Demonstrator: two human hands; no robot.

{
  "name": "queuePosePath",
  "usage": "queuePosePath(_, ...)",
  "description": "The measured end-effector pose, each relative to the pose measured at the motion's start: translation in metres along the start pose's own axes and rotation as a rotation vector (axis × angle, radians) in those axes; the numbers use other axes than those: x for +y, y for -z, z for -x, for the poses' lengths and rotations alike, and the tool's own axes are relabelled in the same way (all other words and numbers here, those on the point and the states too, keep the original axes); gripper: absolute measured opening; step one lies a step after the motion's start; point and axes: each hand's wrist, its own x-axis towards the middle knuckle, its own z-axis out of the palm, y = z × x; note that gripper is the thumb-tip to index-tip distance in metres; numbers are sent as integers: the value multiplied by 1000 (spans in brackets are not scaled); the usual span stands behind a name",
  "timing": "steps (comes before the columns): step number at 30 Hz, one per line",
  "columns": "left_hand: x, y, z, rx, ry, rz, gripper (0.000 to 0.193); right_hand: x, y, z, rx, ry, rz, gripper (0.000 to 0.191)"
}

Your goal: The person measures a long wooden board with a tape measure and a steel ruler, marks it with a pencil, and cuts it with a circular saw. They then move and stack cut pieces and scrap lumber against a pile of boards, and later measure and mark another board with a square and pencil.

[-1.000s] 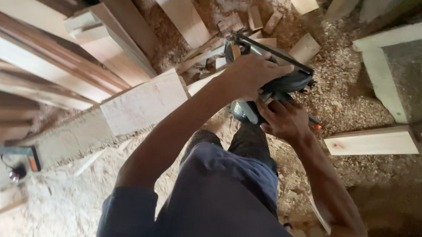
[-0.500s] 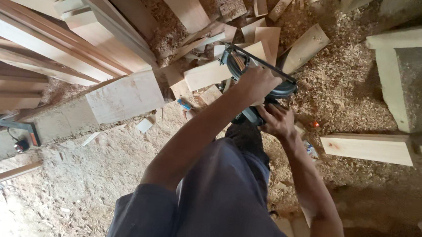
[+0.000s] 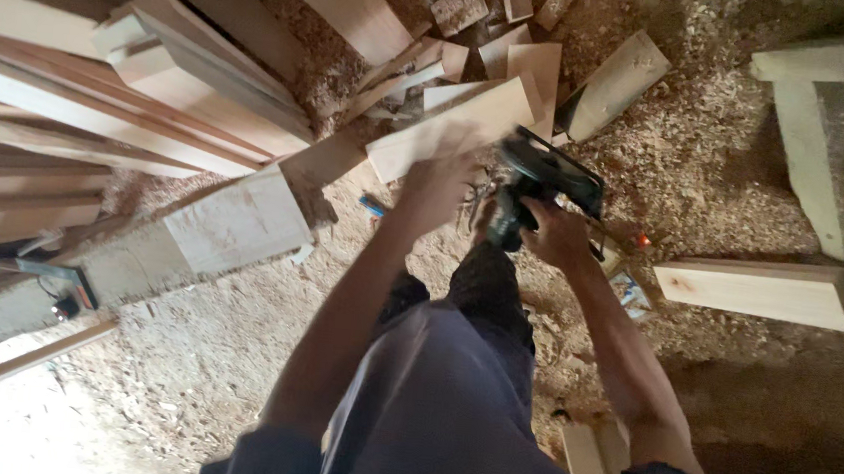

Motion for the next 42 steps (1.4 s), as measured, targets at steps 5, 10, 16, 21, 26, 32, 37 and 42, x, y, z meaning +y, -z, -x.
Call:
queuePosePath(5, -151, 37, 133, 758, 386, 21, 71, 59, -29, -50, -540, -401, -1, 48)
queuePosePath(10, -233, 12, 184, 316, 1267, 185, 107, 131, -61, -57, -647, -600, 2, 47)
queuePosePath(16, -264, -31, 260, 351, 883, 369, 99, 194, -123, -74, -404, -948, -186, 64)
queuePosePath(21, -288, -64, 280, 287, 912, 439, 100, 218, -221, -108, -343, -1032, -142, 66)
queuePosePath(26, -298, -73, 293, 236, 923, 474, 101, 202, -313, -136, -243, -711, -54, 85)
queuePosePath(32, -298, -62, 303, 204, 905, 505, 104, 176, -329, -175, 33, -610, -55, 64)
queuePosePath(37, -294, -49, 293, 199, 857, 513, 106, 194, -297, -224, 408, -366, -37, 79)
queuePosePath(42, -295, -40, 296, 198, 805, 536, 109, 180, -278, -252, 317, -735, -347, 90)
